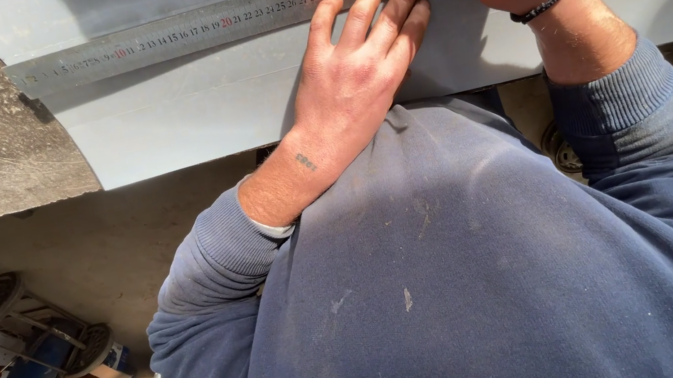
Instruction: The person uses a calculator, then places a metal ruler on a sheet of metal and marks measurements with a scribe. The person repeatedly repositions the ruler along the sheet to create a series of evenly spaced marks.
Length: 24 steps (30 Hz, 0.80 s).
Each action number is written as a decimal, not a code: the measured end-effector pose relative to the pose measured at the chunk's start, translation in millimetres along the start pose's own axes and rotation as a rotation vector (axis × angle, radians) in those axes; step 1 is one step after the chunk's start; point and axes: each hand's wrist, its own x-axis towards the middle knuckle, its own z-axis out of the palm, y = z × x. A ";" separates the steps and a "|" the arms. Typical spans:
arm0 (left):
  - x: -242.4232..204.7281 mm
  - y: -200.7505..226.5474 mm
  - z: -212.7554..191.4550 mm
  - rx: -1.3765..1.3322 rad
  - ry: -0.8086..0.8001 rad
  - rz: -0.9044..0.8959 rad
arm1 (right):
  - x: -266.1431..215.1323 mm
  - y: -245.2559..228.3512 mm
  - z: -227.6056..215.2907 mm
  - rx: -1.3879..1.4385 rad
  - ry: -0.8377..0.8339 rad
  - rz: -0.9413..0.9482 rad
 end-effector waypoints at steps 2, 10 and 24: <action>0.4 0.7 -0.1 0.009 -0.014 -0.001 | 2.0 -7.2 3.3 0.188 -0.040 0.027; -0.9 1.2 3.3 0.027 -0.020 -0.004 | -0.3 6.3 12.8 0.203 -0.046 0.048; -2.8 2.0 5.5 0.034 -0.009 -0.007 | -4.8 14.7 14.0 0.168 -0.044 0.025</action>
